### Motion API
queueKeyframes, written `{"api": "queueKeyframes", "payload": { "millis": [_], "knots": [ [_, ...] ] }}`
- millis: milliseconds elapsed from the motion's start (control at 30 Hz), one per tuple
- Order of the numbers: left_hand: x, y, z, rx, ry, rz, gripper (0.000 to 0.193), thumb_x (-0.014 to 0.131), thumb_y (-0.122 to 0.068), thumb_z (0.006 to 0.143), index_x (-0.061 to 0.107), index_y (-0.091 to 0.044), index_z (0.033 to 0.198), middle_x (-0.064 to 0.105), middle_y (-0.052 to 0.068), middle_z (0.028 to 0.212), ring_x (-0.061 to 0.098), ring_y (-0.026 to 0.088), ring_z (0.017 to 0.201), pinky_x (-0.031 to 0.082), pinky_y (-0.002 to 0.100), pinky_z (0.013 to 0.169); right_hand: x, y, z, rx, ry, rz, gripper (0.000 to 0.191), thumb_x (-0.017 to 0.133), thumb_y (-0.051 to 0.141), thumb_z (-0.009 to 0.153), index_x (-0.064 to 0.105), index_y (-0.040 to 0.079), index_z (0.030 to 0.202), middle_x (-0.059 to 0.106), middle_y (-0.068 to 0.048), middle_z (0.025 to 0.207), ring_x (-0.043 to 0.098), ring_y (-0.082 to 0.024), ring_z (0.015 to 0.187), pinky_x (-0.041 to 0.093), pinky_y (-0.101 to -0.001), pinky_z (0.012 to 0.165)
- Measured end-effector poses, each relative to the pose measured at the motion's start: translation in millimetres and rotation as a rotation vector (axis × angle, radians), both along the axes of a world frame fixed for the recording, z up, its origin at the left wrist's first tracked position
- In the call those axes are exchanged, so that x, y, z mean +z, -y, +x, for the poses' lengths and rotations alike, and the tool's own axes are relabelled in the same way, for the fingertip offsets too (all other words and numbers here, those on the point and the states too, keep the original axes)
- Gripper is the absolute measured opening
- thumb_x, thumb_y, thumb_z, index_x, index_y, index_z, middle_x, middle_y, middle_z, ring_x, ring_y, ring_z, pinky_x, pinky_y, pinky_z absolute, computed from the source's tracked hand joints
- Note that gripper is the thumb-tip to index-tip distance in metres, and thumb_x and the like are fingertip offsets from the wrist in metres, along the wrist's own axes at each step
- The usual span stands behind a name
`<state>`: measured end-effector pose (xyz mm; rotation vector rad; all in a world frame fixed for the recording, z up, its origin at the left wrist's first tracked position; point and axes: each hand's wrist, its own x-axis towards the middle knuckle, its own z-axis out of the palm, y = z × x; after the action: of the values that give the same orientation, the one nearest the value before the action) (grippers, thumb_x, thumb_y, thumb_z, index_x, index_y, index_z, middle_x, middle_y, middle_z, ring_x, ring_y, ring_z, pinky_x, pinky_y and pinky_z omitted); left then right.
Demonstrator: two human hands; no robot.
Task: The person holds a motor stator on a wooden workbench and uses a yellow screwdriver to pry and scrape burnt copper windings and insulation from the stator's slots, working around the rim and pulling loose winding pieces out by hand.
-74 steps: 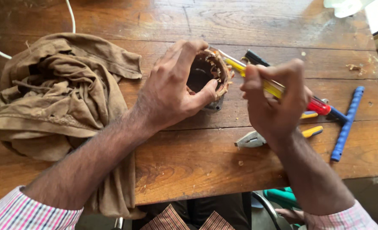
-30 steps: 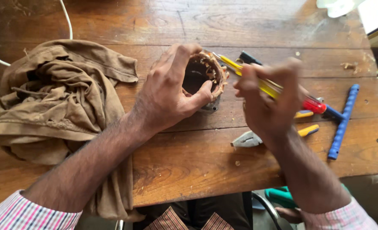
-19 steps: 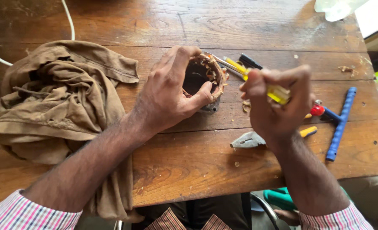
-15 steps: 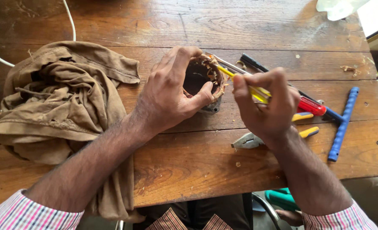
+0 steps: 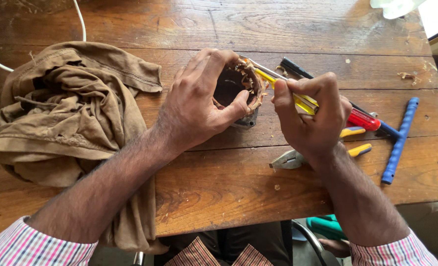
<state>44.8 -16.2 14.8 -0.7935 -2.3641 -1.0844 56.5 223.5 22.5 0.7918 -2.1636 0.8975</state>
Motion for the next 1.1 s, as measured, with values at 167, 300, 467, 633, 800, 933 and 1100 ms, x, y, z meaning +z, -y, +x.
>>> {"api": "queueKeyframes", "payload": {
  "millis": [167,300,467,633,800,933,1100],
  "knots": [
    [0,0,0,-0.005,0.019,0.014,0.050,0.069,-0.034,0.100,0.049,-0.003,0.133,0.062,0.018,0.116,0.066,0.033,0.114,0.054,0.051,0.101,2,1,-1,0.007,0.047,-0.027,0.024,0.073,0.007,0.115,0.053,0.000,0.104,0.075,-0.010,0.084,0.078,-0.013,0.077,0.061,-0.0228,0.062],
    [1,0,1,-0.003,-0.011,0.004,0.050,0.071,-0.034,0.099,0.051,-0.004,0.133,0.063,0.019,0.117,0.065,0.034,0.116,0.053,0.052,0.103,3,3,-2,-0.029,0.035,-0.001,0.022,0.072,0.007,0.114,0.053,0.001,0.104,0.074,-0.013,0.084,0.078,-0.016,0.076,0.061,-0.0242,0.061],
    [2,1,2,-0.007,-0.036,0.007,0.050,0.072,-0.034,0.098,0.052,-0.005,0.134,0.063,0.018,0.120,0.064,0.036,0.122,0.053,0.052,0.106,3,3,-5,-0.011,0.190,-0.058,0.023,0.069,0.009,0.116,0.049,0.000,0.108,0.075,-0.014,0.085,0.080,-0.016,0.077,0.064,-0.0240,0.061],
    [2,0,1,-0.023,-0.004,0.002,0.052,0.072,-0.036,0.098,0.052,-0.003,0.133,0.061,0.019,0.118,0.063,0.035,0.118,0.053,0.053,0.103,3,2,-17,0.066,0.258,-0.160,0.021,0.064,0.010,0.119,0.048,0.002,0.107,0.071,-0.015,0.084,0.080,-0.017,0.078,0.064,-0.0263,0.061],
    [-2,1,-1,-0.040,-0.003,-0.003,0.047,0.069,-0.036,0.099,0.055,-0.005,0.131,0.063,0.015,0.118,0.064,0.035,0.120,0.053,0.052,0.106,8,2,-22,0.071,0.464,-0.273,0.021,0.064,0.009,0.116,0.047,0.003,0.106,0.066,-0.012,0.078,0.073,-0.014,0.066,0.058,-0.0268,0.055],
    [-6,0,-4,-0.040,-0.039,-0.033,0.047,0.067,-0.036,0.102,0.055,-0.008,0.138,0.059,0.018,0.127,0.057,0.037,0.129,0.049,0.054,0.112,15,1,-19,0.060,0.618,-0.350,0.022,0.064,0.010,0.112,0.045,0.004,0.104,0.066,-0.010,0.073,0.064,-0.011,0.058,0.049,-0.0230,0.045],
    [-8,-1,-5,-0.006,-0.011,-0.097,0.051,0.064,-0.036,0.098,0.056,-0.013,0.143,0.053,0.020,0.134,0.048,0.037,0.134,0.047,0.055,0.113,16,0,-19,0.082,0.526,-0.337,0.019,0.064,0.007,0.114,0.047,0.001,0.108,0.067,-0.012,0.078,0.068,-0.013,0.063,0.053,-0.0253,0.050]
  ]
}}
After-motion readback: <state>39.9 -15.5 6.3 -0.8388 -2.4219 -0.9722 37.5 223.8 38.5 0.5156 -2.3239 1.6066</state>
